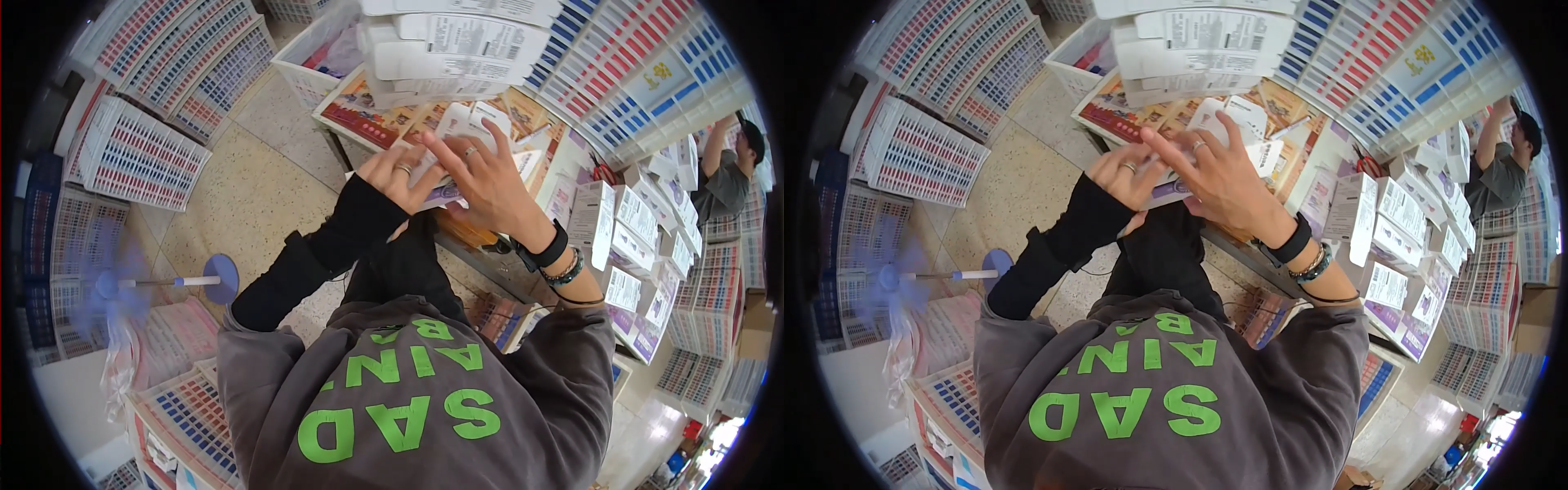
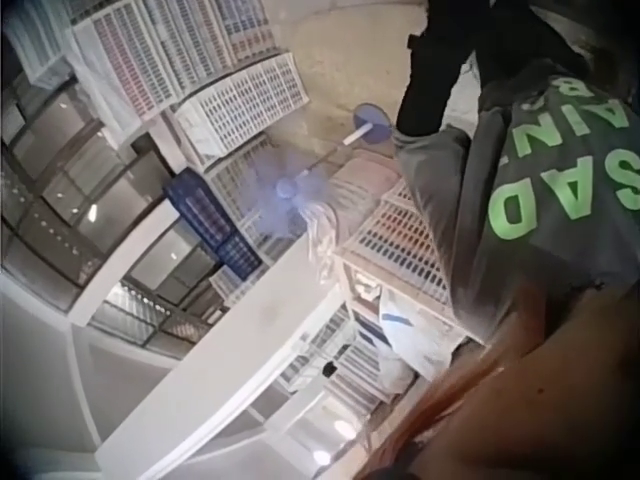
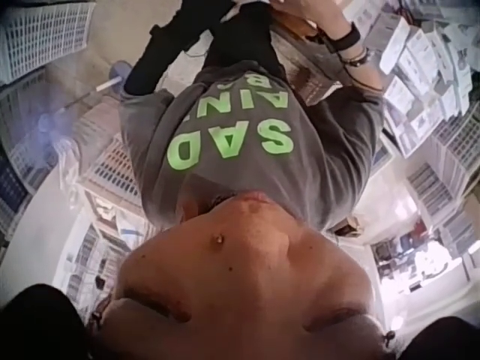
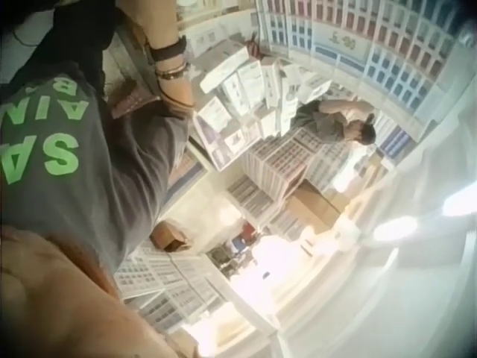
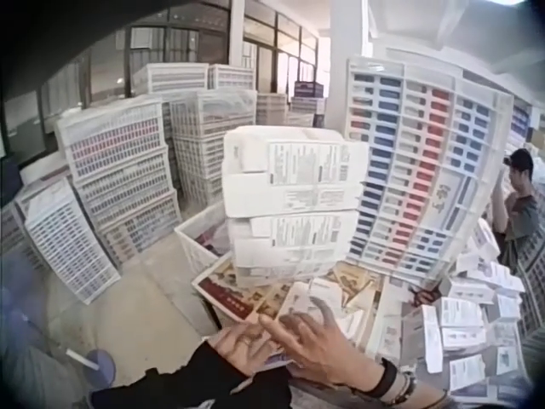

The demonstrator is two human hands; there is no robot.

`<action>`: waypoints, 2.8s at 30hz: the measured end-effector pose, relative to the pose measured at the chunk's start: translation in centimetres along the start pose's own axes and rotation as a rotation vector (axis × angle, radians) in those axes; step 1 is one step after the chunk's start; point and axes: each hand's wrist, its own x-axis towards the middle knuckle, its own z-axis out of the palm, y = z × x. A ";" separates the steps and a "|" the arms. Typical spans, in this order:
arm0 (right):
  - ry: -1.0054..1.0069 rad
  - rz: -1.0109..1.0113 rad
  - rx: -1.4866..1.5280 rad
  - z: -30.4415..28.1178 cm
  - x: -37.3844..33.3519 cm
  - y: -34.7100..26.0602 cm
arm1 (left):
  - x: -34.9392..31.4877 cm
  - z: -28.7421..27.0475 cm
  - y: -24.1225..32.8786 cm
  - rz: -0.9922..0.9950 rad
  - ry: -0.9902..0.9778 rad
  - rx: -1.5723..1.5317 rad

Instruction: The person folds a cardboard box by hand, inserts a paper manual, and closes the box. They repeat this process for several more boxes, occasionally moving stacks of manuals and boxes on the table.

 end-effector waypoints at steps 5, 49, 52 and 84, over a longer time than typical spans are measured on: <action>0.310 0.121 0.063 0.3 -0.5 -0.7 | -0.5 -2.3 0.4 0.023 0.465 0.071; 0.440 -0.124 0.493 -8.8 2.4 -5.4 | -2.8 -0.1 2.1 0.127 0.904 -1.033; 0.345 0.100 0.676 -8.9 2.3 -5.7 | -2.6 0.0 1.8 0.165 0.907 -1.032; 1.003 0.972 0.381 -10.0 -16.2 2.7 | 5.3 8.9 4.1 -0.010 0.352 -0.965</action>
